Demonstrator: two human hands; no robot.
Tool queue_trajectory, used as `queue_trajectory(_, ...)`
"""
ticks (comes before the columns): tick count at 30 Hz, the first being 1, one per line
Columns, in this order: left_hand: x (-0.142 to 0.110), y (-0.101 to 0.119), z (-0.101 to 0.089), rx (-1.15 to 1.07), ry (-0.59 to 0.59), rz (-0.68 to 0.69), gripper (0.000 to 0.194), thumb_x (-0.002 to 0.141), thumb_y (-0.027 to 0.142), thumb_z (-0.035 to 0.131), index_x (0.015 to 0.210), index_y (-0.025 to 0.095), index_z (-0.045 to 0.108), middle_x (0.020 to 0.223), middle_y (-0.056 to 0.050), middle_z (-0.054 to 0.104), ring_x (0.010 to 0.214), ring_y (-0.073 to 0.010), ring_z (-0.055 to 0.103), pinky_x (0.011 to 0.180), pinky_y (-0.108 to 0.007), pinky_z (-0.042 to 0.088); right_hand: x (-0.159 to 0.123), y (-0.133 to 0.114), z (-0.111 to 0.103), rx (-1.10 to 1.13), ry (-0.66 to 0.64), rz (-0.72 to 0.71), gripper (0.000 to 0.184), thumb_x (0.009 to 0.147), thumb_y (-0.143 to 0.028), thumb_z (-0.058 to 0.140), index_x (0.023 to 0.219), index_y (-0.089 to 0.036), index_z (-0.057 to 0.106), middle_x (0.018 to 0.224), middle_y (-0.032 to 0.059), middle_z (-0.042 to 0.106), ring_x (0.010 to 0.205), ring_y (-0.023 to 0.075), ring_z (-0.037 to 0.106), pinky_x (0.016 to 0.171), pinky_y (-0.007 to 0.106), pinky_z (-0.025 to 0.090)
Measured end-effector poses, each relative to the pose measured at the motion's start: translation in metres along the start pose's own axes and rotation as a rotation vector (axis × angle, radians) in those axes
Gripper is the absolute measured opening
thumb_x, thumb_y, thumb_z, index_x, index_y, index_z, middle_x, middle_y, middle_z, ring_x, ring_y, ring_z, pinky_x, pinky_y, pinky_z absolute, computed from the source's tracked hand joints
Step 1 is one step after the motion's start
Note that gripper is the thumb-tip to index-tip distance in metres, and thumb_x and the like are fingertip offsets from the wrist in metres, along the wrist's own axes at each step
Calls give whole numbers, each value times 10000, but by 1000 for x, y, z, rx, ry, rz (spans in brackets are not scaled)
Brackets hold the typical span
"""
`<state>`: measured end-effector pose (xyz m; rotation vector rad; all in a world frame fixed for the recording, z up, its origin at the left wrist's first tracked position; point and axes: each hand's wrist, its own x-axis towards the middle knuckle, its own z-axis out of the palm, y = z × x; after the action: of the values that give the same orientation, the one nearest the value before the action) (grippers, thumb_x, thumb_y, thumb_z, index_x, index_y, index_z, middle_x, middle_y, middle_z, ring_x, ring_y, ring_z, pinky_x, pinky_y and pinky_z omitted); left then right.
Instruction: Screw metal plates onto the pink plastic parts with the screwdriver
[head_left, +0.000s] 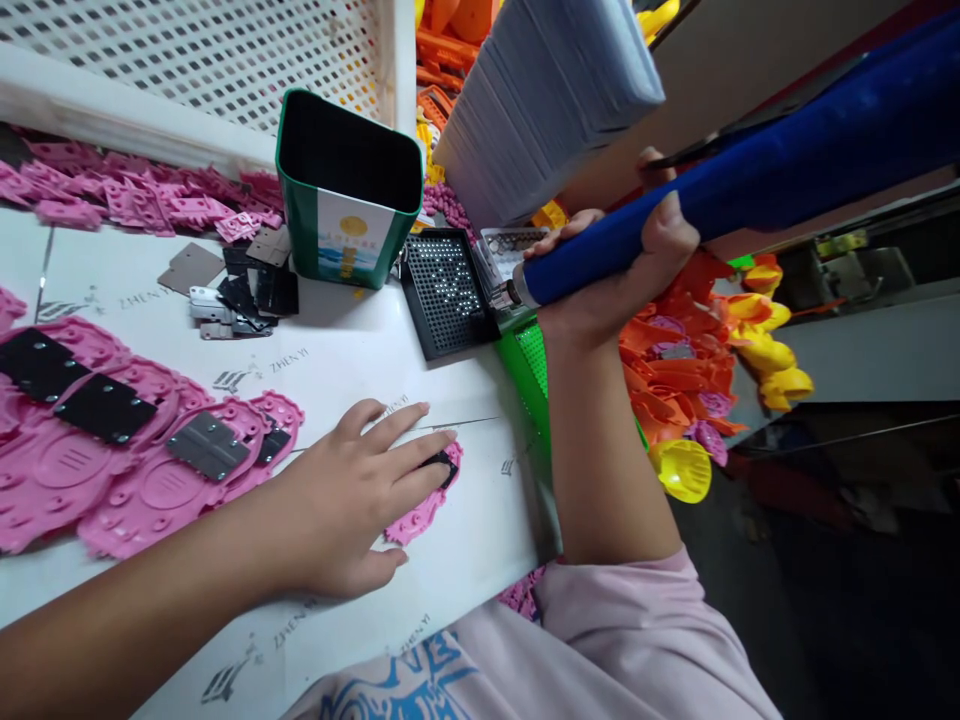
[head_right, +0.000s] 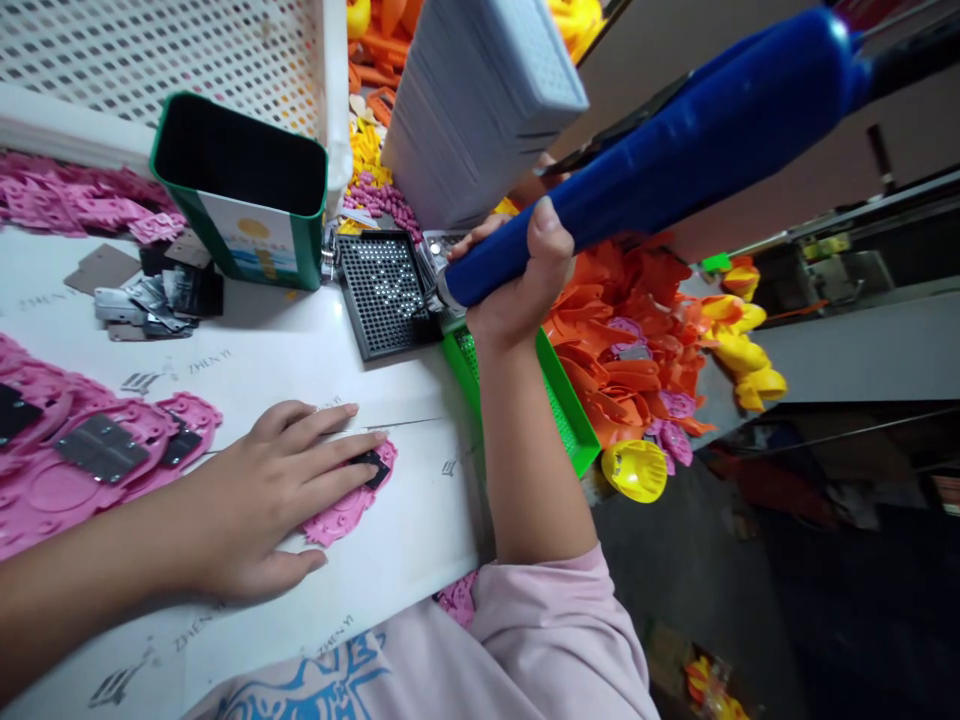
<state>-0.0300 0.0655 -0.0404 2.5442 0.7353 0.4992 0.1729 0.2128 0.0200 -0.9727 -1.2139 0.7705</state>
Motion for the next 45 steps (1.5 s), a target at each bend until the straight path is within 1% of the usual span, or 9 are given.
queue_trajectory(6,0,-1,0,4,-15,22,582,724,425,647,1258,220,537,1380,-33,542,1310,-327,365,1020,-460,193,2,5,-2,191,-30,-23,332,657,-525,645,820,-288,480,536,-70,549,439,101,518,444,269,402)
queue_trajectory(13,3,2,6,75,70,-77,679,688,595,720,1214,192,571,1281,-91,586,1230,-322,426,1011,-441,232,-1,5,7,109,40,-40,285,731,-523,494,661,-250,447,559,-40,457,435,107,472,443,277,397)
queue_trajectory(19,-2,1,5,41,47,-70,712,697,618,691,1271,224,539,1399,-114,489,1316,-349,347,1056,-489,189,0,0,8,5,90,84,325,660,-588,491,723,-276,426,586,-40,481,496,134,503,485,310,419)
queue_trajectory(25,-1,0,6,14,85,-81,580,744,535,678,1211,202,587,1375,-118,520,1287,-349,388,1031,-491,243,-6,-20,6,94,181,-68,277,768,-535,400,801,-280,504,528,-55,483,435,137,495,433,265,381)
queue_trajectory(28,2,0,6,14,115,-92,533,722,507,718,1148,201,626,1335,-90,561,1250,-339,425,997,-478,277,-23,-41,-1,100,120,-16,265,703,-503,492,862,-310,581,538,-48,534,457,168,502,443,303,410)
queue_trajectory(31,4,-1,4,24,120,-96,534,686,505,760,1116,212,641,1303,-59,592,1228,-332,443,971,-465,294,-48,-58,-14,201,-81,155,326,636,-495,597,912,-327,640,551,-35,596,461,189,533,479,361,468)
queue_trajectory(34,6,-1,2,46,115,-90,546,682,525,763,1117,219,641,1284,-53,609,1217,-330,450,959,-454,297,-73,-66,-22,287,-235,214,361,621,-516,679,944,-354,676,575,-17,622,466,193,544,499,383,484)
queue_trajectory(39,7,-1,0,60,90,-73,513,719,543,729,1102,214,641,1279,-57,612,1201,-329,457,951,-446,293,-96,-69,-21,276,-243,286,180,727,-460,695,873,-356,714,603,12,623,510,190,560,539,378,473)
queue_trajectory(45,8,0,0,63,87,-81,523,698,543,747,1088,211,643,1248,-60,624,1187,-331,464,945,-450,294,-95,-67,-19,243,-245,350,304,687,-500,721,957,-363,696,598,6,618,509,210,557,543,419,479)
